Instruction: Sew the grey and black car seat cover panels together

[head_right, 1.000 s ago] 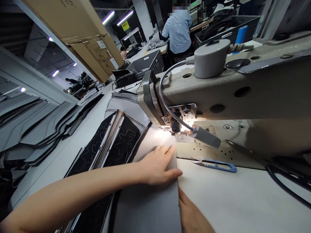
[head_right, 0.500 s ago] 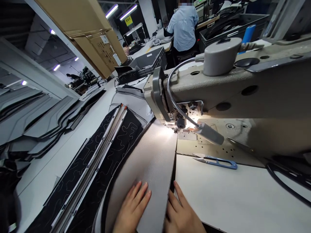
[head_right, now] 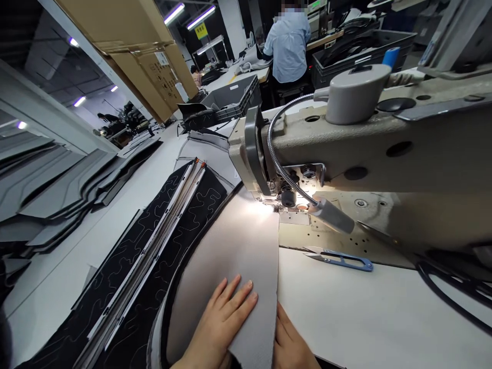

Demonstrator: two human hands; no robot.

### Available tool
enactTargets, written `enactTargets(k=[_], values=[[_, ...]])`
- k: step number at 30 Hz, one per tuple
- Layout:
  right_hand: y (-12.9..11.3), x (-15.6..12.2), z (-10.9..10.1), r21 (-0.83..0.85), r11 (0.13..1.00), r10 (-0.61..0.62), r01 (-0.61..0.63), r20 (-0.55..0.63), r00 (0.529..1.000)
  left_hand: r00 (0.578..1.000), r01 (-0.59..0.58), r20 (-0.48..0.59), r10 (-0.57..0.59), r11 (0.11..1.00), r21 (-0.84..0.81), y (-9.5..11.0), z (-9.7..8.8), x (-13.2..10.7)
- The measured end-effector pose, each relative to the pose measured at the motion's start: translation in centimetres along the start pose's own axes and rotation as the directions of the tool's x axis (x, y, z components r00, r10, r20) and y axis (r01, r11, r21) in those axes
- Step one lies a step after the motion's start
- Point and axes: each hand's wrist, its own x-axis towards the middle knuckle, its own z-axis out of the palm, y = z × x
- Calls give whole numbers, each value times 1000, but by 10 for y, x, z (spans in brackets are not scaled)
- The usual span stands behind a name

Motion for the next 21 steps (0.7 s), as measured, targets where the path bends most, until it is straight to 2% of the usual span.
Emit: enactTargets(k=[4, 8, 12, 17, 21], values=[[12, 0, -9, -46, 987, -143, 151, 155, 978, 999, -1, -44, 5, 996, 95, -1, -9, 17], [10, 8, -17, -121, 985, -110, 125, 125, 986, 999, -3, -41, 9, 990, 142, -13, -18, 32], [8, 14, -20, -205, 947, -213, 249, 182, 960, 999, -38, -5, 39, 991, 127, -25, -27, 48], [10, 10, -15, -211, 960, -146, 182, 176, 974, 994, -103, -12, 106, 986, 134, -36, -29, 68], [15, 12, -13, -215, 963, -114, 160, 213, 970, 978, -166, -100, 184, 971, 170, -48, -26, 82]])
